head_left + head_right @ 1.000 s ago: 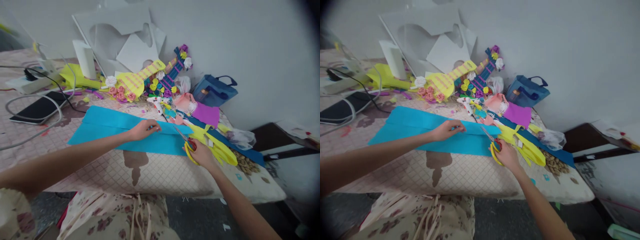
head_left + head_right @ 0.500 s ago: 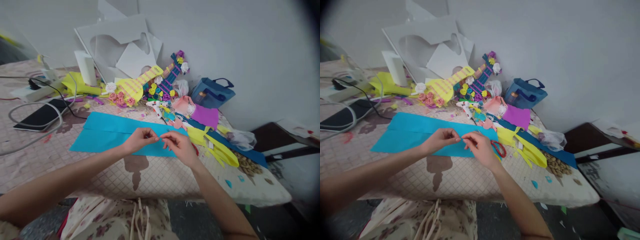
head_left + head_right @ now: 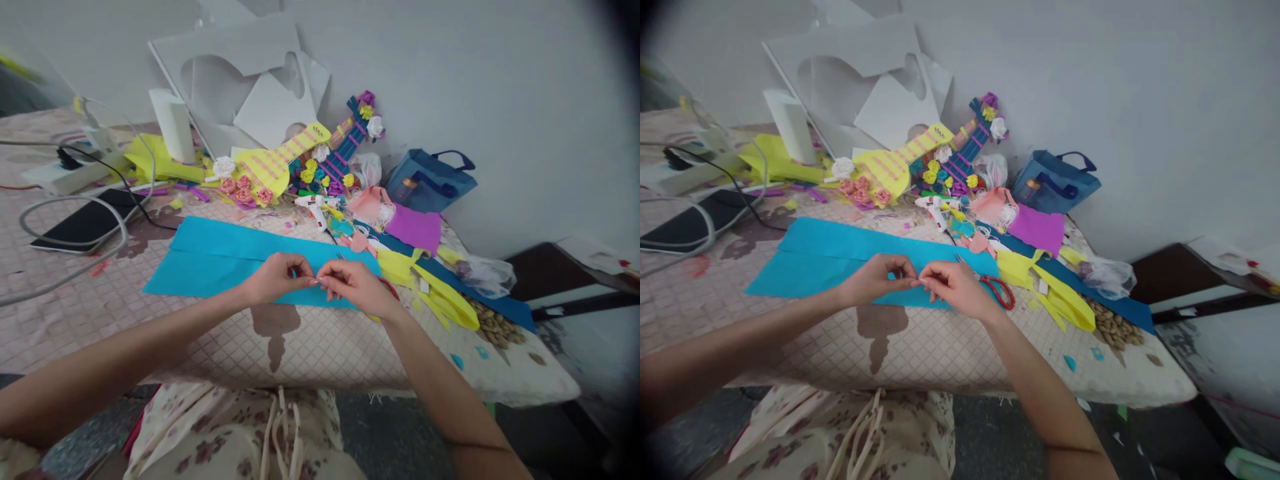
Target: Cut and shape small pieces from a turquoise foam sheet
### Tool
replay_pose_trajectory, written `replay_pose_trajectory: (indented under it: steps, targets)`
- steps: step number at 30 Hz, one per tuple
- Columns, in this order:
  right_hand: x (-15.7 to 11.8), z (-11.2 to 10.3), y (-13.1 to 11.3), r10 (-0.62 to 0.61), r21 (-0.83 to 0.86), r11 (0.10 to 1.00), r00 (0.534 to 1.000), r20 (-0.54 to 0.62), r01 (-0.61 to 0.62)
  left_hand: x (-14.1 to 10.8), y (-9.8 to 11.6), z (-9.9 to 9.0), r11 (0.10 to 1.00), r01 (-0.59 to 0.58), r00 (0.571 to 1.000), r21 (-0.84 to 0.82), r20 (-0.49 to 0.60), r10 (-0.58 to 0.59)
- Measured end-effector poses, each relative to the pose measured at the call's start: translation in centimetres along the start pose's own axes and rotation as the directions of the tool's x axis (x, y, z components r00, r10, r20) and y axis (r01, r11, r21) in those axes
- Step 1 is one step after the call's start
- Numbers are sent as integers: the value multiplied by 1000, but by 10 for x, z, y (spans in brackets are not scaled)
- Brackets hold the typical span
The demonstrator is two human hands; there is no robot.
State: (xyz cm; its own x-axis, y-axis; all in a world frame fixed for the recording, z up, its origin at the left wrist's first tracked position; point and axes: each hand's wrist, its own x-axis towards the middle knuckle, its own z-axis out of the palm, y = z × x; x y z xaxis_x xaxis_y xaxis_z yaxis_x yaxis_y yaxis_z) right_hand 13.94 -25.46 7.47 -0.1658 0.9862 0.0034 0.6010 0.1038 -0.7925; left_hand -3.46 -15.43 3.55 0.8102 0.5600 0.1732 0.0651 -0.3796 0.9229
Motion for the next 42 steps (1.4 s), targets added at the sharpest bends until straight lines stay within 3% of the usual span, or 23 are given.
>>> replay_pose_trajectory:
  steps: [4, 10, 16, 21, 24, 26, 29, 33, 37, 40, 42]
  targets:
    - [3, 2, -3, -94, -99, 991, 996, -6, 93, -2, -4, -3, 999, 11, 1000, -39, 19, -10]
    - [13, 16, -2, -126, -110, 988, 979, -159, 109, -3, -13, -6, 973, 73, 995, -220, -49, -86]
    - [24, 19, 1, -220, -194, 965, 945, -241, 175, -7, -11, -9, 971, 109, 993, -214, -10, -114]
    - [37, 19, 21, -61, -1, 998, 934, -351, 65, -11, -7, -8, 960, 65, 998, -273, 5, -66]
    - [55, 15, 35, 36, 109, 994, 891, -452, 15, -12, -4, -8, 943, 60, 998, -326, 8, -61]
    - [72, 6, 41, 40, 149, 988, 851, -523, 45, -13, -1, -5, 918, 107, 994, -383, 18, -108]
    - [106, -15, 44, 66, 266, 959, 838, -541, 96, -16, 5, 17, 800, 245, 969, -548, 127, -210]
    - [153, -46, 38, 168, 466, 878, 842, -512, 108, -26, 28, 78, 548, 455, 890, -702, 343, -300]
    - [179, -62, 35, 199, 551, 827, 858, -475, 113, -49, 60, 137, 226, 553, 833, -802, 531, -155]
    - [184, -71, 42, 215, 560, 823, 864, -455, 91, -69, 71, 154, 85, 636, 772, -767, 630, -85]
    - [184, -77, 48, 215, 554, 829, 868, -447, 80, -75, 69, 152, 142, 646, 763, -750, 636, -116]
